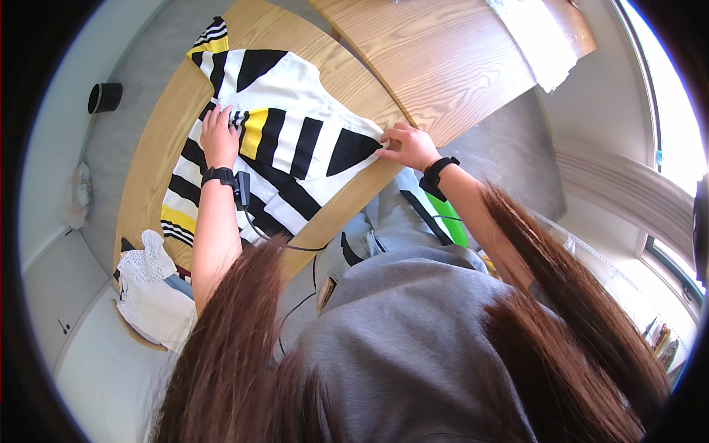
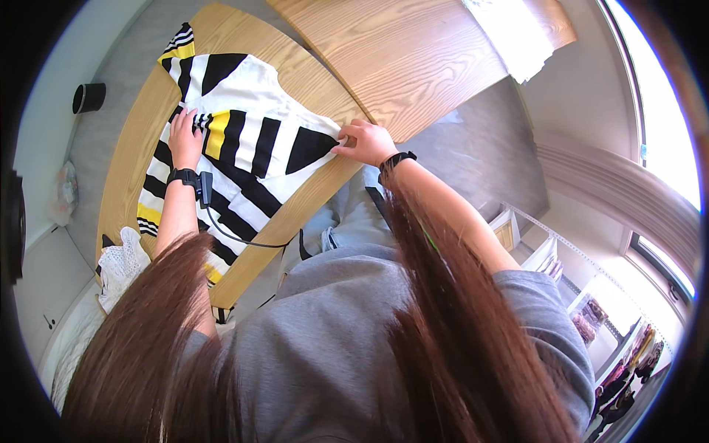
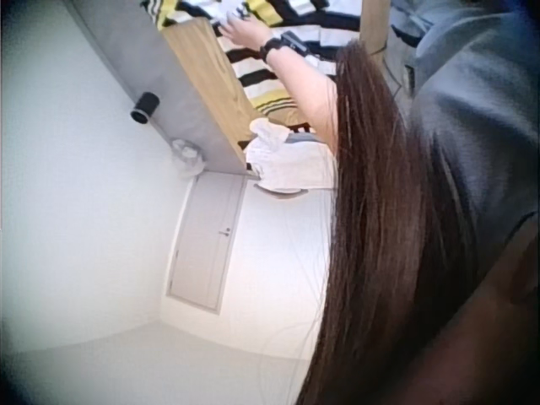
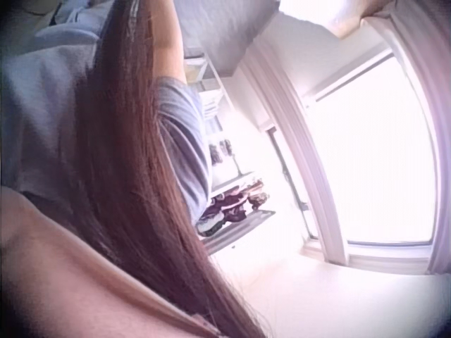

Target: Folding clothes and putting them into plastic bags.

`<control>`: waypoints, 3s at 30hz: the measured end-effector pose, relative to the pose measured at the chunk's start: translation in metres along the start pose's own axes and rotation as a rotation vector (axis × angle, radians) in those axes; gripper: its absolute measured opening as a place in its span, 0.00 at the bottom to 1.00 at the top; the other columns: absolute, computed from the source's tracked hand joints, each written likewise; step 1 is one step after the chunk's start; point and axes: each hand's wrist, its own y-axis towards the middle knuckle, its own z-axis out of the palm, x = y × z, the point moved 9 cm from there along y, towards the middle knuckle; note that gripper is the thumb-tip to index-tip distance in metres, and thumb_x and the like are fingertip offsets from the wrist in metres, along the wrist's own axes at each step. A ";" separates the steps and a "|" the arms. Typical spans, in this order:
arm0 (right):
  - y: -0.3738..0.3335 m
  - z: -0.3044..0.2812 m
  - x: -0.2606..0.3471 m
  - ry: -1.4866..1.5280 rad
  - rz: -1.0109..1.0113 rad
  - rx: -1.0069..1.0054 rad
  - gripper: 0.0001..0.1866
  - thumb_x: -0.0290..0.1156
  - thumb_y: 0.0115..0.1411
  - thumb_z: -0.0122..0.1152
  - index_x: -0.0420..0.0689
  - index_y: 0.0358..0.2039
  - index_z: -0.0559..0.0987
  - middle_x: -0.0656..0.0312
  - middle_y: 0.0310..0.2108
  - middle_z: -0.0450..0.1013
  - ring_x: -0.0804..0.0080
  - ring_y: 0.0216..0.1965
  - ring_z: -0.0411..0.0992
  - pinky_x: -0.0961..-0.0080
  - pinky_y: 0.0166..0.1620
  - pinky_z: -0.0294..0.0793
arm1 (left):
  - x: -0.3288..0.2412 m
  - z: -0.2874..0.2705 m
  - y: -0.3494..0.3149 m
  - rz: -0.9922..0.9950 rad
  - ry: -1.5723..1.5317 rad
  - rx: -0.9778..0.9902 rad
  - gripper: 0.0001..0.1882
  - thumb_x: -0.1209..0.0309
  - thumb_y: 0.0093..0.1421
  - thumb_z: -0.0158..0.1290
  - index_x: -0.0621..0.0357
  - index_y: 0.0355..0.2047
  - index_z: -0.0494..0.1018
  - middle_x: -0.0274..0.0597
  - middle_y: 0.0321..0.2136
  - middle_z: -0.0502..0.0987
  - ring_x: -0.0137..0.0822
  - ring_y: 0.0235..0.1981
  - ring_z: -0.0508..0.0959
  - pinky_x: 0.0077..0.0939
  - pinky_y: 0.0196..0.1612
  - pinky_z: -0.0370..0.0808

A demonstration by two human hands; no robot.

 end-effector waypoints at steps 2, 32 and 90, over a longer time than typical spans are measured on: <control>-0.002 0.003 -0.001 -0.013 -0.008 0.016 0.14 0.47 0.50 0.61 0.50 0.27 0.79 0.63 0.27 0.72 0.63 0.31 0.73 0.68 0.35 0.73 | 0.004 0.002 0.006 0.007 -0.029 0.023 0.14 0.75 0.52 0.52 0.56 0.41 0.72 0.43 0.47 0.72 0.46 0.52 0.68 0.37 0.54 0.66; 0.003 0.009 -0.030 -0.124 0.296 -0.032 0.12 0.43 0.51 0.56 0.49 0.27 0.76 0.59 0.23 0.76 0.59 0.29 0.75 0.65 0.36 0.73 | 0.025 -0.088 -0.040 -0.070 -0.320 -0.112 0.06 0.75 0.52 0.56 0.61 0.31 0.73 0.44 0.29 0.74 0.47 0.34 0.73 0.36 0.40 0.68; 0.062 -0.053 0.008 0.066 0.193 0.093 0.12 0.33 0.49 0.63 0.38 0.25 0.72 0.62 0.18 0.69 0.75 0.20 0.67 0.76 0.26 0.68 | 0.114 -0.155 -0.304 -0.866 -0.415 -0.125 0.10 0.73 0.57 0.50 0.62 0.39 0.70 0.47 0.29 0.73 0.39 0.29 0.73 0.29 0.34 0.70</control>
